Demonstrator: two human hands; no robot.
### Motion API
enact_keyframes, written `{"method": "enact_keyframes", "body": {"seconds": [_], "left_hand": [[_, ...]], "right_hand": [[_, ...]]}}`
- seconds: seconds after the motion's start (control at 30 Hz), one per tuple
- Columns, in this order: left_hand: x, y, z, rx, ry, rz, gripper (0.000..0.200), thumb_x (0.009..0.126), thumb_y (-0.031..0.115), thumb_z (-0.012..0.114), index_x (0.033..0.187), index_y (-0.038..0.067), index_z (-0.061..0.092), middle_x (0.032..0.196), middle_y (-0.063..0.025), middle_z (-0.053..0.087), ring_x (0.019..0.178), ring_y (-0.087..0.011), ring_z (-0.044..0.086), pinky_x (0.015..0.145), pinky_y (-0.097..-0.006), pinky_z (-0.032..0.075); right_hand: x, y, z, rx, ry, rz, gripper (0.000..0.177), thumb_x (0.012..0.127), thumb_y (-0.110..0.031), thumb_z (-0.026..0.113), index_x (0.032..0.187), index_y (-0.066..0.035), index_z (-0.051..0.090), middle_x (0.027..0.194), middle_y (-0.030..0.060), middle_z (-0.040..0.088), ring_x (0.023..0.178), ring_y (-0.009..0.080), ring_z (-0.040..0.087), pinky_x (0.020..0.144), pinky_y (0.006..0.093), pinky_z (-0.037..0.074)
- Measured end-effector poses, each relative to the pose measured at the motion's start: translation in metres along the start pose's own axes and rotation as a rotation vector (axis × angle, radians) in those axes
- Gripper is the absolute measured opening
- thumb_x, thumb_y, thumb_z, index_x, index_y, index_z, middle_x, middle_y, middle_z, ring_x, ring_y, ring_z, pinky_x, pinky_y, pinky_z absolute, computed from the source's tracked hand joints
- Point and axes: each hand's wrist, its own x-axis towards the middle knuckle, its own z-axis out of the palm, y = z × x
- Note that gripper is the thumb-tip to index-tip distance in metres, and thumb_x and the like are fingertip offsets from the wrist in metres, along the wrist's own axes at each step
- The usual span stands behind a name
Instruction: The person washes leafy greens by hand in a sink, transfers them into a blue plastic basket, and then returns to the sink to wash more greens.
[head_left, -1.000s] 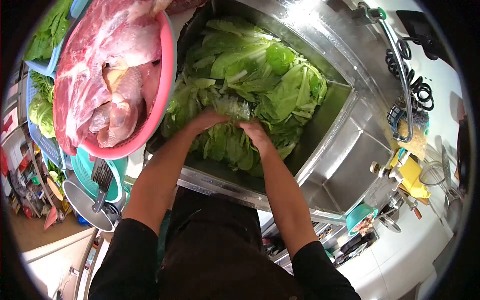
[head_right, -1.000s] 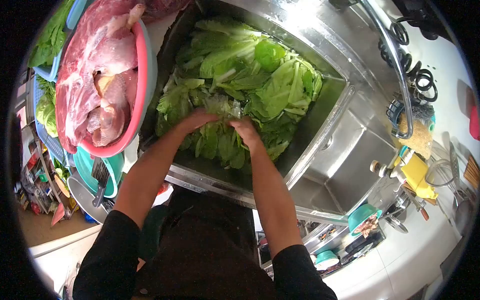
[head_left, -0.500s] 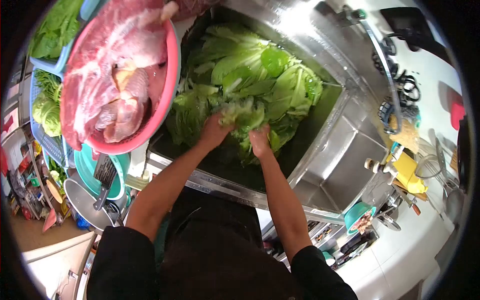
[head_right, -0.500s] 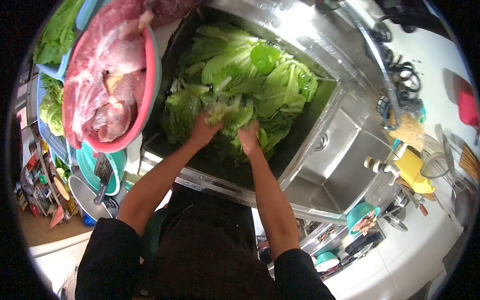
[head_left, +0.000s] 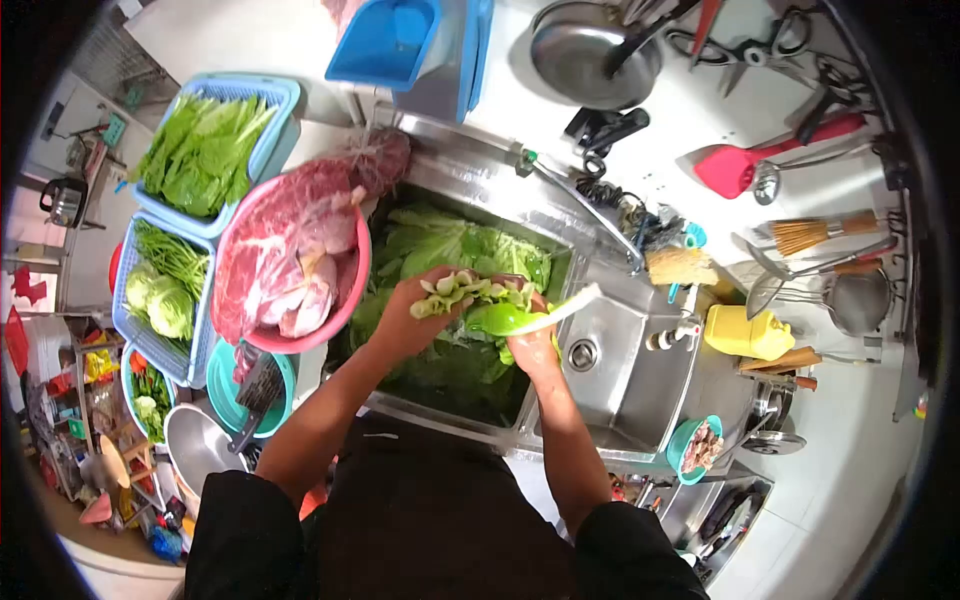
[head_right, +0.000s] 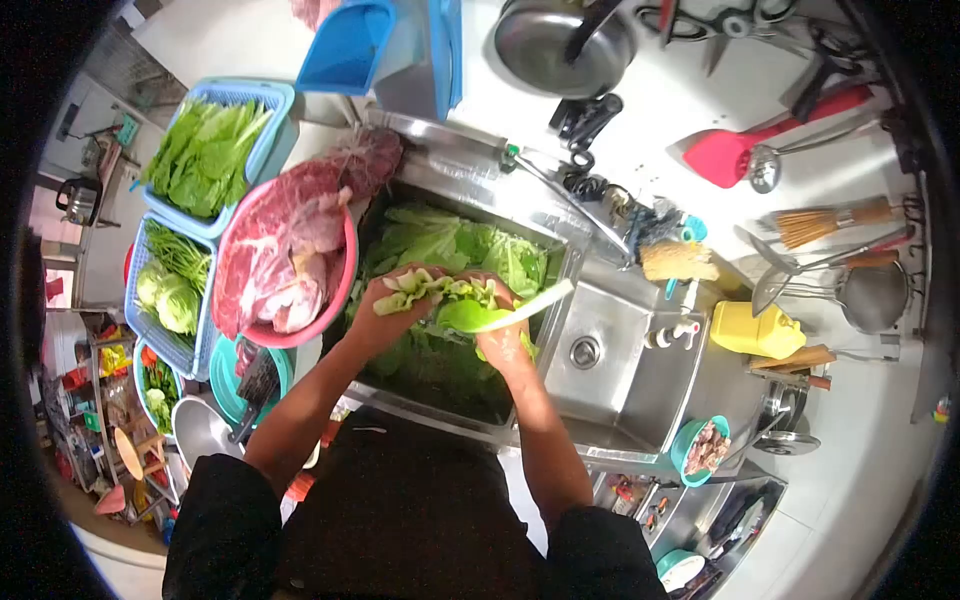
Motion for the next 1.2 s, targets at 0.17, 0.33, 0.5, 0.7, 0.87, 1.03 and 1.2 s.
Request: {"method": "enact_keyframes", "body": {"seconds": [0.17,0.33,0.5,0.7,0.87,1.03,1.2], "left_hand": [[0.028,0.001,0.008,-0.148,0.017,0.01,0.036,0.084,0.005,0.07,0.118,0.002,0.058,0.113,-0.0087,0.065,0.104,-0.0152,0.06,0.09,-0.0316,0.048],[0.03,0.003,0.004,-0.069,-0.046,-0.007,0.034,0.084,0.008,0.068,0.117,0.002,0.061,0.105,-0.0072,0.069,0.091,-0.0158,0.064,0.081,-0.0326,0.051],[0.035,-0.053,0.03,-0.018,0.049,-0.119,0.027,0.09,0.009,0.065,0.116,0.001,0.063,0.107,-0.0042,0.067,0.096,-0.0104,0.059,0.087,-0.0298,0.047],[0.025,-0.017,0.023,-0.114,0.017,-0.062,0.033,0.091,0.012,0.065,0.121,0.0,0.061,0.111,-0.0048,0.067,0.099,-0.013,0.06,0.088,-0.0308,0.047],[0.041,-0.082,0.031,-0.427,-0.024,-0.338,0.036,0.088,0.011,0.066,0.122,0.001,0.061,0.111,-0.0045,0.066,0.1,-0.0171,0.061,0.089,-0.0335,0.048],[0.044,-0.058,0.004,-0.518,-0.35,-0.573,0.045,0.088,0.018,0.067,0.128,0.0,0.057,0.121,-0.0083,0.063,0.106,-0.0174,0.06,0.095,-0.0323,0.044],[0.046,-0.066,0.011,-0.445,-0.341,-0.736,0.064,0.092,0.036,0.067,0.142,0.003,0.043,0.142,-0.0133,0.048,0.128,-0.0231,0.047,0.107,-0.0347,0.035]], "right_hand": [[0.016,0.014,-0.013,-0.023,0.037,-0.055,0.023,0.088,-0.008,0.069,0.109,-0.001,0.066,0.093,0.0026,0.068,0.076,0.0081,0.06,0.068,0.024,0.051],[0.028,-0.017,-0.02,0.288,0.006,0.151,0.026,0.085,-0.002,0.07,0.111,0.002,0.066,0.096,0.0042,0.069,0.087,0.0094,0.061,0.078,0.0248,0.05],[0.034,0.062,0.01,-0.033,0.16,0.423,0.029,0.081,-0.006,0.076,0.108,-0.001,0.068,0.104,0.0067,0.07,0.091,0.0132,0.062,0.086,0.0287,0.048],[0.022,0.004,0.001,0.286,0.097,0.39,0.029,0.083,-0.005,0.073,0.111,0.0,0.068,0.1,0.0071,0.07,0.088,0.0133,0.062,0.083,0.0286,0.049],[0.034,0.042,-0.004,0.356,0.077,0.665,0.035,0.079,-0.003,0.071,0.112,0.004,0.064,0.104,0.0115,0.068,0.088,0.0203,0.064,0.085,0.0297,0.05],[0.034,0.076,-0.025,0.455,-0.039,0.945,0.042,0.078,-0.007,0.073,0.117,0.006,0.061,0.113,0.0153,0.066,0.103,0.0257,0.063,0.093,0.0346,0.049],[0.04,0.044,-0.022,0.412,-0.1,0.956,0.058,0.089,-0.034,0.07,0.131,0.003,0.055,0.135,0.0183,0.054,0.123,0.0254,0.05,0.1,0.0409,0.046]]}}
